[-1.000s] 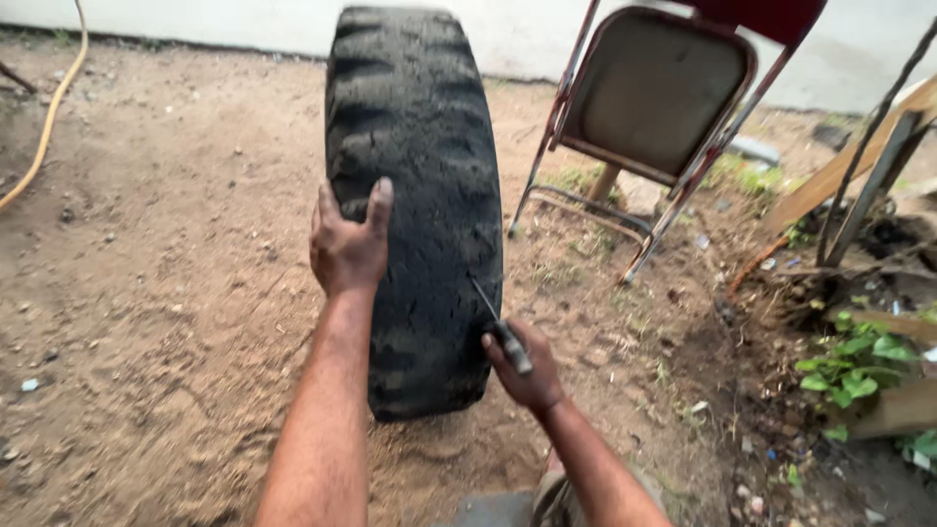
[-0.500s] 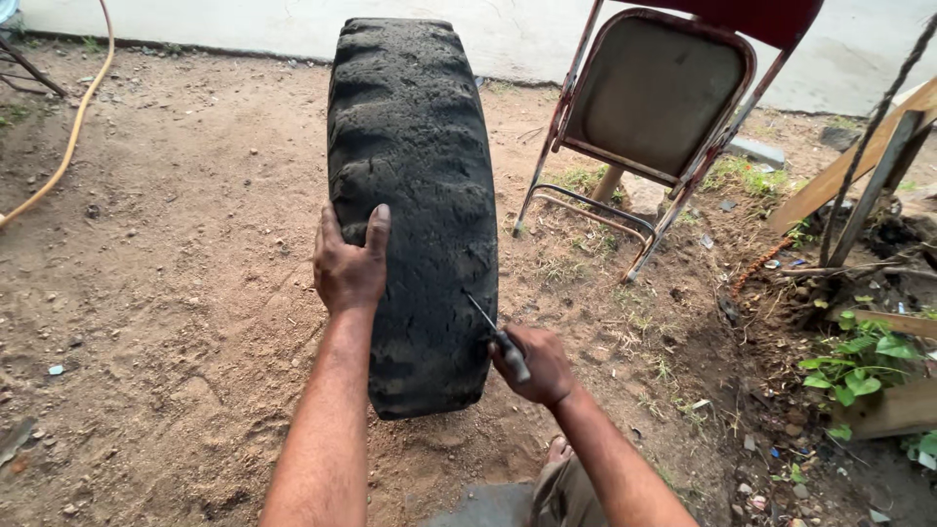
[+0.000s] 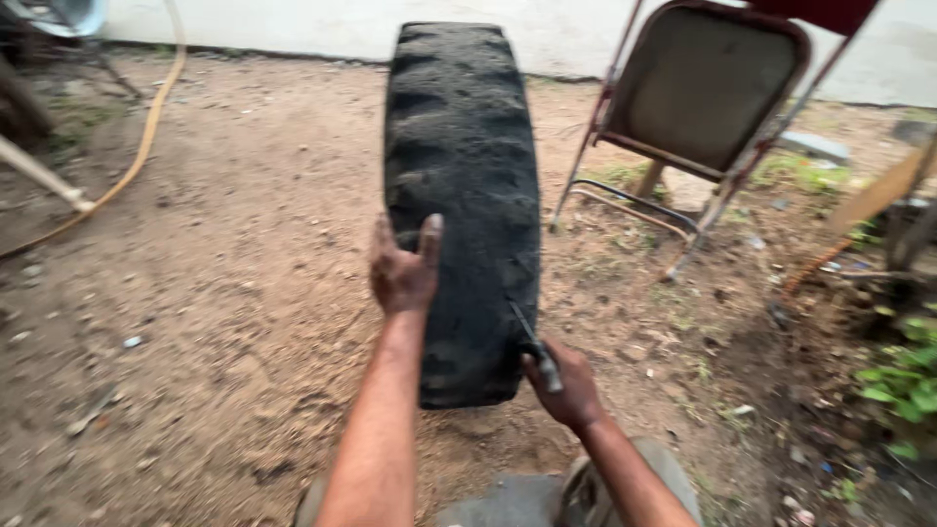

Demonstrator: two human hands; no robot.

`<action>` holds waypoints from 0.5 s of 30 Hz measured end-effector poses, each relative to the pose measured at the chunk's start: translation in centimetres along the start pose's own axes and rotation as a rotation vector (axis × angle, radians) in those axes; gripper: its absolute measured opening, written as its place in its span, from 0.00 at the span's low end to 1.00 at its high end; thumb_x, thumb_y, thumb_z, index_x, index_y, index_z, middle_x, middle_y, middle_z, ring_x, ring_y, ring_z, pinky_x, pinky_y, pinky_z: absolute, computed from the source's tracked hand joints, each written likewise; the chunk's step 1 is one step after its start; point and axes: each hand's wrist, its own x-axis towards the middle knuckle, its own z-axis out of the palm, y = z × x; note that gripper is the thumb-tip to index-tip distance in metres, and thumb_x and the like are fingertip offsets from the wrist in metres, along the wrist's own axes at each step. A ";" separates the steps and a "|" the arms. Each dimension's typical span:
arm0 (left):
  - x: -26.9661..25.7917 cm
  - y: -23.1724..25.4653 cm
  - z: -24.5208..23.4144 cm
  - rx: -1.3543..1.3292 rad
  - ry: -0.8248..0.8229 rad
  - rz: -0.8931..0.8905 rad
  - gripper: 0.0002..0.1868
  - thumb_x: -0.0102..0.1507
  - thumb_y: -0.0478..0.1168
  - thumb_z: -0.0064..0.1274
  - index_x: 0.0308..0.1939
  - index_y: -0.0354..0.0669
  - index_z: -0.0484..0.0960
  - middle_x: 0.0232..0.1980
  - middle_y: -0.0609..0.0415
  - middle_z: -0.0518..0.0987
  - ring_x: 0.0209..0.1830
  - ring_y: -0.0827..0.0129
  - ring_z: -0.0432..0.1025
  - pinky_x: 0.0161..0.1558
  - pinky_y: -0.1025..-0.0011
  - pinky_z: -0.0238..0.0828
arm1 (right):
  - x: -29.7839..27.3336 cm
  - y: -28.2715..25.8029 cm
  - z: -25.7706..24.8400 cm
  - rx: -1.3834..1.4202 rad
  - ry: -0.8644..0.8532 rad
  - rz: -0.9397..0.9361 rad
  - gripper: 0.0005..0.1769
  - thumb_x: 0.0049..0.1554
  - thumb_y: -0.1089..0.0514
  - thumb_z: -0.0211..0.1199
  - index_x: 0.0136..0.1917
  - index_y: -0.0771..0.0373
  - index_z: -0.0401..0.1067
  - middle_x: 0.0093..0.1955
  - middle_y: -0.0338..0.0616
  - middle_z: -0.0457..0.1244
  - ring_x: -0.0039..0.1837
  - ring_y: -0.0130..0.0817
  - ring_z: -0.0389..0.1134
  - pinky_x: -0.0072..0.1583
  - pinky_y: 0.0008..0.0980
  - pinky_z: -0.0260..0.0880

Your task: The person uses a thin metal tool to scrape and probe a large, worn tire. The person holds the tire steady with one hand while using the tool to work on the tread surface.

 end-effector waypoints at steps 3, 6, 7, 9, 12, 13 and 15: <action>-0.8 -0.1 -0.2 -0.026 0.020 0.012 0.61 0.57 0.84 0.41 0.77 0.40 0.62 0.76 0.36 0.65 0.75 0.43 0.63 0.72 0.53 0.62 | -0.7 -0.7 0.0 0.052 -0.028 0.062 0.10 0.58 0.52 0.64 0.46 0.61 0.72 0.35 0.48 0.68 0.35 0.42 0.69 0.39 0.43 0.68; -1.3 -0.1 -0.4 -0.031 0.013 0.019 0.61 0.57 0.83 0.39 0.78 0.40 0.60 0.76 0.35 0.65 0.75 0.42 0.62 0.69 0.51 0.62 | -1.2 -1.2 0.3 0.086 -0.099 0.218 0.10 0.58 0.51 0.63 0.46 0.60 0.73 0.36 0.46 0.68 0.35 0.38 0.70 0.39 0.41 0.70; -1.5 -0.1 -0.4 -0.028 0.013 0.017 0.61 0.57 0.83 0.39 0.78 0.40 0.60 0.75 0.35 0.66 0.75 0.42 0.62 0.69 0.51 0.62 | -1.4 -1.4 0.4 0.090 -0.130 0.292 0.11 0.59 0.51 0.62 0.47 0.60 0.73 0.36 0.45 0.69 0.36 0.37 0.70 0.39 0.40 0.71; -1.7 -0.2 -0.5 -0.025 0.015 0.019 0.61 0.57 0.84 0.39 0.77 0.40 0.60 0.75 0.35 0.66 0.74 0.41 0.62 0.69 0.51 0.62 | -1.8 -1.7 0.6 0.054 -0.107 0.304 0.12 0.59 0.51 0.64 0.46 0.62 0.74 0.36 0.48 0.69 0.37 0.39 0.70 0.41 0.40 0.71; -2.1 -0.4 -0.6 -0.018 0.021 0.017 0.60 0.57 0.83 0.39 0.77 0.40 0.61 0.75 0.36 0.67 0.74 0.42 0.63 0.69 0.50 0.63 | -2.3 -2.1 0.9 0.101 -0.058 0.260 0.13 0.58 0.52 0.65 0.50 0.63 0.75 0.38 0.48 0.71 0.39 0.38 0.71 0.45 0.38 0.72; -2.3 -0.5 -0.7 -0.020 0.021 0.013 0.60 0.58 0.83 0.39 0.77 0.40 0.61 0.75 0.35 0.67 0.74 0.42 0.63 0.69 0.50 0.63 | -2.5 -2.2 0.9 0.133 -0.040 0.234 0.14 0.57 0.53 0.65 0.52 0.62 0.76 0.39 0.48 0.71 0.40 0.37 0.72 0.46 0.37 0.72; -2.4 -0.4 -0.6 -0.029 0.024 0.013 0.59 0.58 0.83 0.39 0.77 0.40 0.62 0.75 0.35 0.67 0.74 0.42 0.63 0.69 0.51 0.63 | -2.4 -2.1 0.8 0.112 -0.063 0.244 0.14 0.57 0.52 0.65 0.52 0.62 0.76 0.41 0.48 0.72 0.42 0.38 0.73 0.47 0.37 0.73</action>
